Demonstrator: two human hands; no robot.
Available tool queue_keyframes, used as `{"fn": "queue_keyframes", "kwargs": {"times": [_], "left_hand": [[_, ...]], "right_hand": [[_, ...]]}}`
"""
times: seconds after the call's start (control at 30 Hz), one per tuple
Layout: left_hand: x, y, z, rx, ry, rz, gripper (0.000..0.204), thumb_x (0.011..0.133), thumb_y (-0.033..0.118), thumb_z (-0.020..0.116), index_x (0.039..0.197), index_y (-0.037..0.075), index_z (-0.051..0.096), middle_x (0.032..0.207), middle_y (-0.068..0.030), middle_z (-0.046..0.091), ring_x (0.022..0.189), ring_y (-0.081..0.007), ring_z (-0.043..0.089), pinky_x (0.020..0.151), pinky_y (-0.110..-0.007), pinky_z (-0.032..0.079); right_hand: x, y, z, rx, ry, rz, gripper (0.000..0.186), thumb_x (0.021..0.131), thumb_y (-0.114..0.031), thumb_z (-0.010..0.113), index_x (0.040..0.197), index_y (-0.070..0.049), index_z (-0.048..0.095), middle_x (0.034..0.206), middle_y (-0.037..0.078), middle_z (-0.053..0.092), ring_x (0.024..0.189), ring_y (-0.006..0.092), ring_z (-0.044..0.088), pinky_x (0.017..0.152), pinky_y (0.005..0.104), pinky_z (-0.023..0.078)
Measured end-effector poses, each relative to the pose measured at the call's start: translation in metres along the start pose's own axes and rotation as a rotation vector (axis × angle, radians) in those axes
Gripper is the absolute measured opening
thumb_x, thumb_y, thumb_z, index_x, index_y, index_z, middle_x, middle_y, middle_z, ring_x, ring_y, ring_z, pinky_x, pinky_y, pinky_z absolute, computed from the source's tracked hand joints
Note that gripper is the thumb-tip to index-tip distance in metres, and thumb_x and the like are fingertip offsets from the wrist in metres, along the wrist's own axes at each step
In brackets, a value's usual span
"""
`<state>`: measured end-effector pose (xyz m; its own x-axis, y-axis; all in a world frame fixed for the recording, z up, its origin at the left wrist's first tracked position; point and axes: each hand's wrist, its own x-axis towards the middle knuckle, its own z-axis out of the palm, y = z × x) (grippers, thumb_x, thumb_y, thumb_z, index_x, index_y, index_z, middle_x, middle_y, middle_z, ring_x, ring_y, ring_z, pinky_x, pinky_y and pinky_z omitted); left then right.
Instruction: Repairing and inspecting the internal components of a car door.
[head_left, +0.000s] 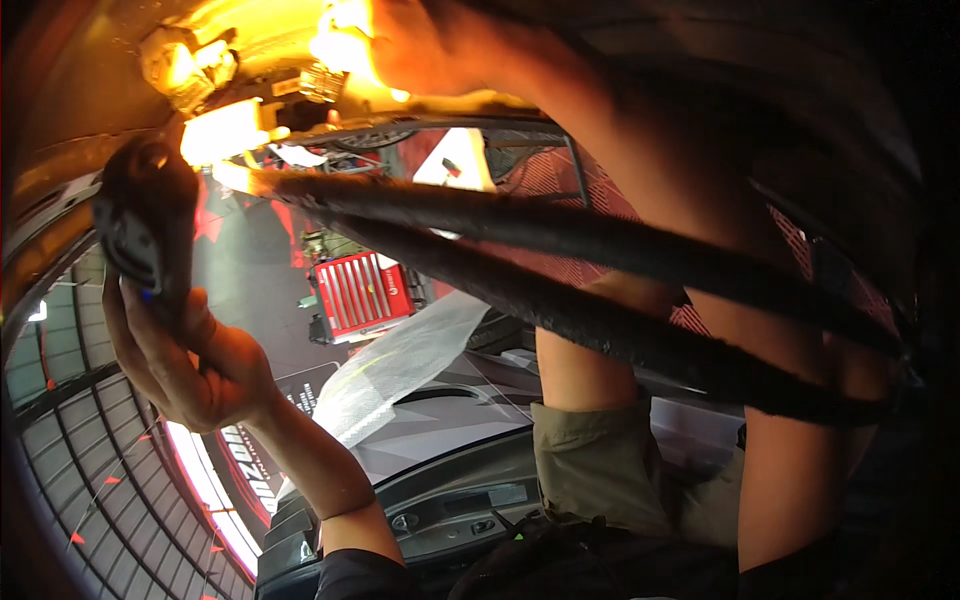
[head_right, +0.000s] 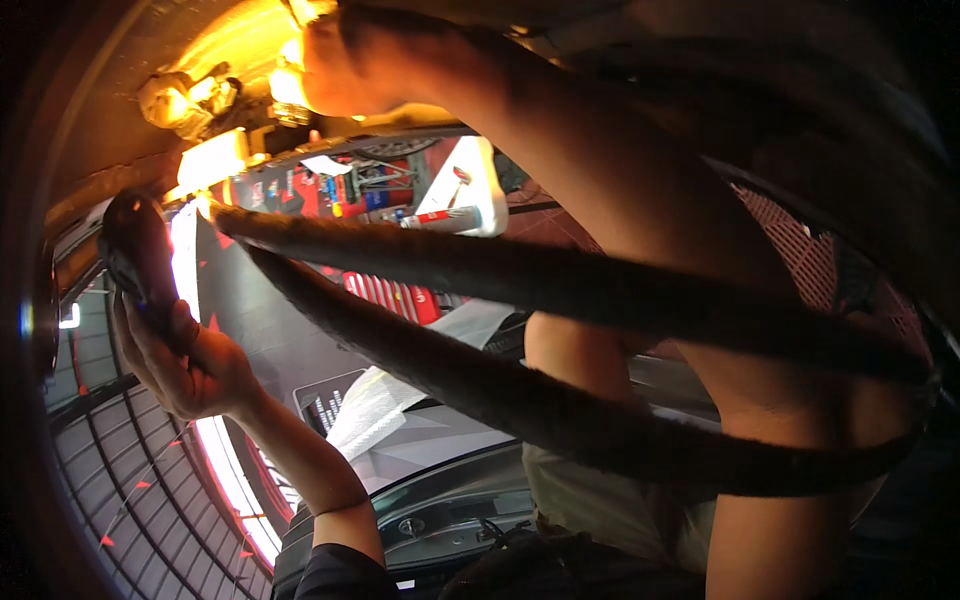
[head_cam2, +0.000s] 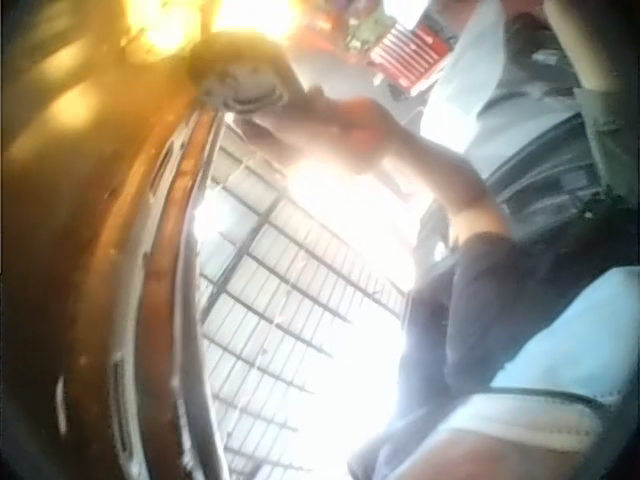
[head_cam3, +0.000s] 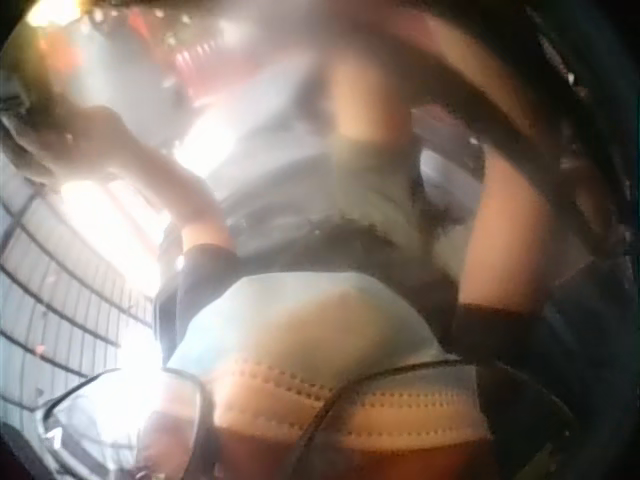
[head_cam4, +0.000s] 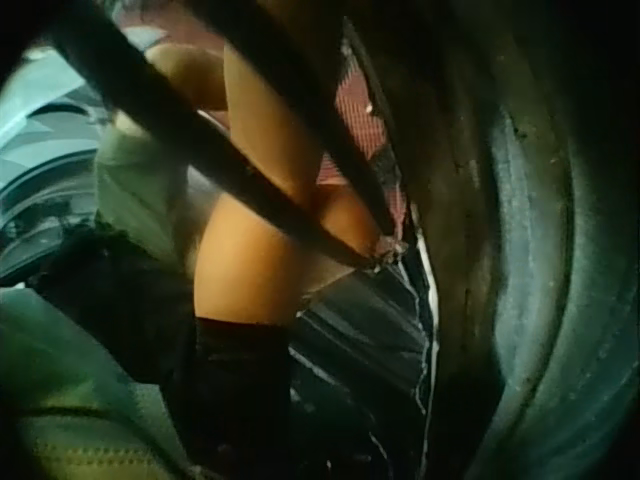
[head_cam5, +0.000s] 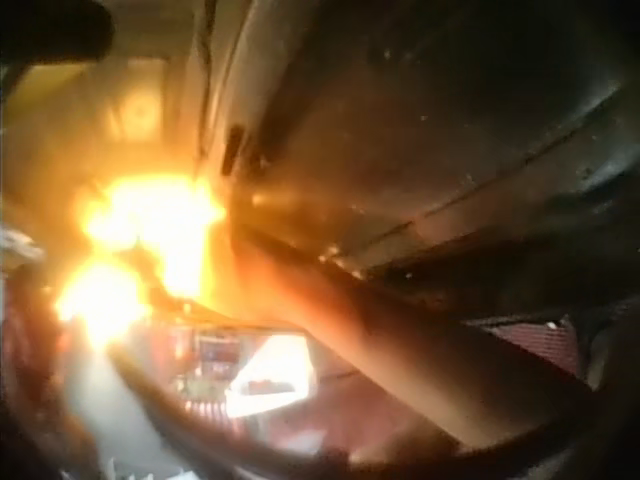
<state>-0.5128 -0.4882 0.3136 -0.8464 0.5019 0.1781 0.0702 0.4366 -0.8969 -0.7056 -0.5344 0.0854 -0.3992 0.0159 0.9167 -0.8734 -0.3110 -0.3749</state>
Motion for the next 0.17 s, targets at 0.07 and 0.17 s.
{"fn": "queue_keyframes", "kwargs": {"times": [0.07, 0.17], "left_hand": [[-0.036, -0.009, -0.021, 0.087, -0.024, -0.056, 0.040, 0.098, 0.025, 0.067, 0.123, -0.006, 0.064, 0.118, -0.0248, 0.067, 0.100, -0.0339, 0.070, 0.076, -0.038, 0.060], [-0.051, 0.020, -0.002, 0.089, 0.073, -0.088, 0.045, 0.099, 0.027, 0.066, 0.123, -0.011, 0.061, 0.117, -0.0238, 0.067, 0.101, -0.0324, 0.068, 0.079, -0.036, 0.058]], "right_hand": [[0.018, -0.041, -0.013, -0.213, -0.320, 0.154, 0.018, 0.083, -0.016, 0.064, 0.081, 0.001, 0.068, 0.066, 0.018, 0.063, 0.059, 0.0252, 0.061, 0.055, 0.0421, 0.049], [0.016, 0.006, -0.033, -0.084, -0.392, -0.160, 0.039, 0.068, -0.031, 0.079, 0.092, -0.002, 0.070, 0.080, 0.019, 0.071, 0.074, 0.0367, 0.070, 0.061, 0.0518, 0.055]]}}
